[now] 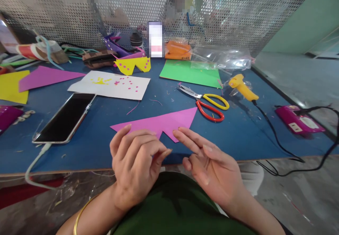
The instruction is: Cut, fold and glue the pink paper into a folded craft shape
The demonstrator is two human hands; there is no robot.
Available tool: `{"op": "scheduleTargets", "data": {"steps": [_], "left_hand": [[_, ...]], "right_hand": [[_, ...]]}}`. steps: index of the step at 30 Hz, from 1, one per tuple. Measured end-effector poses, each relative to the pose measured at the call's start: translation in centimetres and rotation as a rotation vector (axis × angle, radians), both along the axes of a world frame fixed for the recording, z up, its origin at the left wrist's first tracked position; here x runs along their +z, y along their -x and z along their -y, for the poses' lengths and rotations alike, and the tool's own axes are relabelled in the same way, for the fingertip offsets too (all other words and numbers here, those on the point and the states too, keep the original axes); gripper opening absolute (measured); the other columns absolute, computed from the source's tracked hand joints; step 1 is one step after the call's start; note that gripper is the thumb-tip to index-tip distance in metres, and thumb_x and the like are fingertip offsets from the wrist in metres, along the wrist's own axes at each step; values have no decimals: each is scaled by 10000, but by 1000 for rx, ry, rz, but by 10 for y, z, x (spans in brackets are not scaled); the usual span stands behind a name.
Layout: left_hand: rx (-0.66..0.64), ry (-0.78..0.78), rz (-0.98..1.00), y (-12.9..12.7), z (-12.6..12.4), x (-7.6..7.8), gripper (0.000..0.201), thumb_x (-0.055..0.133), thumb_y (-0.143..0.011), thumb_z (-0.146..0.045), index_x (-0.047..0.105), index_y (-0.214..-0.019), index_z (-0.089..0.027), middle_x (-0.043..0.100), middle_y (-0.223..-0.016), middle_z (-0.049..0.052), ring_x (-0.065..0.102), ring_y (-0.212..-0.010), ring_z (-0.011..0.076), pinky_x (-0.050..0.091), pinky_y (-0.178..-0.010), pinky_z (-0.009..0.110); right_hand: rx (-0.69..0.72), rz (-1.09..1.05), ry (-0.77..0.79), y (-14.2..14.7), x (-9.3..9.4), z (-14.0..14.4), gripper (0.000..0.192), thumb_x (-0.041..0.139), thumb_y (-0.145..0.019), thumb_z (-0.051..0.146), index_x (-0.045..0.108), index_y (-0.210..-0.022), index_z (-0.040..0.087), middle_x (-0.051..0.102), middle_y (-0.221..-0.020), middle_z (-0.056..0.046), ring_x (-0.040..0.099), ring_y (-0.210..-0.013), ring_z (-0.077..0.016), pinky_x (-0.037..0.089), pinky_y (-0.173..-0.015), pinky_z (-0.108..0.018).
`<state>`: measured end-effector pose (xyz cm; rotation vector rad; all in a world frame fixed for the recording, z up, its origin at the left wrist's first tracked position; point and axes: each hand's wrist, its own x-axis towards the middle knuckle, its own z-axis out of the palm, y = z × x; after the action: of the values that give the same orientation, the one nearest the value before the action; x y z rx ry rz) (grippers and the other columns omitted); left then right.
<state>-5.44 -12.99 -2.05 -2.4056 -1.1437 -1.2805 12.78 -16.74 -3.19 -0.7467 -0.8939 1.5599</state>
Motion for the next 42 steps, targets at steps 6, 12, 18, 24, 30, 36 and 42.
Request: {"op": "scheduleTargets", "data": {"steps": [6,12,18,24,30,36,42], "left_hand": [[23,-40,21,15,-26,17,163,504,-994,-225,514,-833,-249,604,-629,-71,576,-535,120,477,-1023,411],[122,95,-287,24,-72,30,276,490,-979,-344,623,-764,-235,636,-615,-20,620,-606,177,510,-928,415],[72,672,-511,10,-92,21,295,525,-918,-366,654,-1119,-192,689,-1129,85,626,-1092,270,472,-934,388],[51,759,-423,6,-96,11,304,672,-771,-480,609,-857,-195,651,-925,58,613,-872,244,445,-749,346],[-7,854,-221,14,-95,31,339,505,-856,-514,607,-753,-208,620,-679,-11,557,-638,159,386,-586,270],[2,859,589,7,-71,37,344,639,-811,-532,583,-730,-203,510,-596,-47,414,-519,98,306,-471,213],[-37,983,1017,-11,-40,10,385,746,-769,-541,569,-754,-200,494,-598,-53,408,-497,77,290,-435,176]], "right_hand": [[-122,15,91,3,-3,0,309,786,-743,205,750,-1039,287,726,-850,37,553,-468,-67,531,-541,-251],[-322,185,-112,-7,-7,1,259,560,-986,354,722,-818,241,467,-421,97,417,-344,-53,522,-585,-239],[-349,596,-192,-11,-4,4,182,576,-956,281,716,-849,237,646,-561,53,594,-486,-81,489,-521,-178],[-224,665,-222,-7,-6,2,174,553,-967,300,689,-883,233,652,-604,53,625,-531,-86,510,-547,-175],[-240,679,-203,-10,-11,4,152,563,-959,310,684,-911,233,669,-643,38,647,-588,-107,529,-583,-198],[-437,667,-159,-10,-5,-8,205,619,-920,407,676,-1021,238,739,-906,-35,717,-831,-175,580,-730,-279],[-352,538,-76,2,7,-21,245,644,-879,438,675,-984,218,705,-745,-6,686,-675,-159,580,-616,-273]]}}
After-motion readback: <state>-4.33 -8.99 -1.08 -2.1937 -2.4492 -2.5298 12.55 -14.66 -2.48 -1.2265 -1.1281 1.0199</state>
